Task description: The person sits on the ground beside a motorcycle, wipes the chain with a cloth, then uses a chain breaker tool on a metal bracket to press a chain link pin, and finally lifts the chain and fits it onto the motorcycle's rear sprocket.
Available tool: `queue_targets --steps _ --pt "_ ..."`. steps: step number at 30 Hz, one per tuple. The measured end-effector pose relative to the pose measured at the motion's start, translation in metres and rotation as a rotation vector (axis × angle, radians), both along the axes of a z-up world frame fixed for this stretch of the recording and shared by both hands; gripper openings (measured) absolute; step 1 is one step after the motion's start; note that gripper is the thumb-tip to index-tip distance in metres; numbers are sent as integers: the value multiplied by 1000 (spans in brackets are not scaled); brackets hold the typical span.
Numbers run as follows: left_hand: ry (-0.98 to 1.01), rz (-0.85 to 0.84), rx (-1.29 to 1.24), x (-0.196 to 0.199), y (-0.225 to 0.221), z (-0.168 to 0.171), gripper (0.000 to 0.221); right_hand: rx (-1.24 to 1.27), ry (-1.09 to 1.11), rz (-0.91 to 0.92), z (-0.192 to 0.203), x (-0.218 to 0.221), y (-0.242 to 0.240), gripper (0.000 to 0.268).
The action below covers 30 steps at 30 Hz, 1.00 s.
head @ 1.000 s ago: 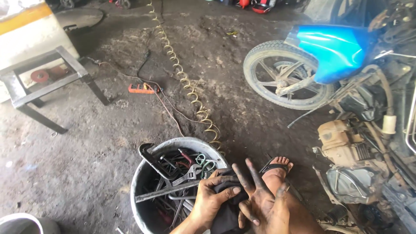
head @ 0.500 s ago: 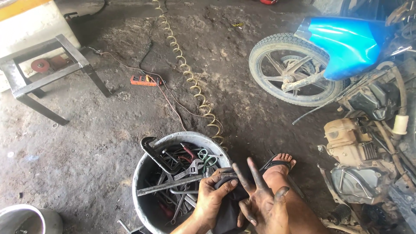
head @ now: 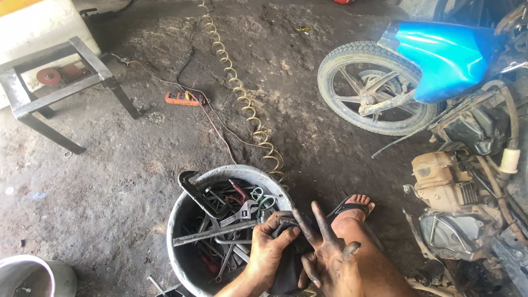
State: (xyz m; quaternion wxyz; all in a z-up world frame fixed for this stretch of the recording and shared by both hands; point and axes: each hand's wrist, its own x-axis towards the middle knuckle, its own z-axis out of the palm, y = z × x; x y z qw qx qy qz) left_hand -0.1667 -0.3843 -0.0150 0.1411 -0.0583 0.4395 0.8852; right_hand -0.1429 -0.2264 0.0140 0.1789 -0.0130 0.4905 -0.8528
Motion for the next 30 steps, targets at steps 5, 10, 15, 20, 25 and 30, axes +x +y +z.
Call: queue_targets --steps 5,10,15,20,25,30 --pt "69 33 -37 0 0 -3 19 6 -1 -15 -1 1 -1 132" --pt "84 34 18 0 0 -2 18 10 -1 -27 -1 1 -1 132" --pt "84 14 30 0 -1 1 17 -5 9 -29 -6 1 2 131" --pt "77 24 58 1 -1 -6 15 -79 -10 -13 -4 1 4 129" --pt "79 18 15 2 0 -8 15 -199 -45 -9 -3 1 7 127" --pt "29 4 1 4 2 -9 25 -304 -81 -25 -4 0 7 124"
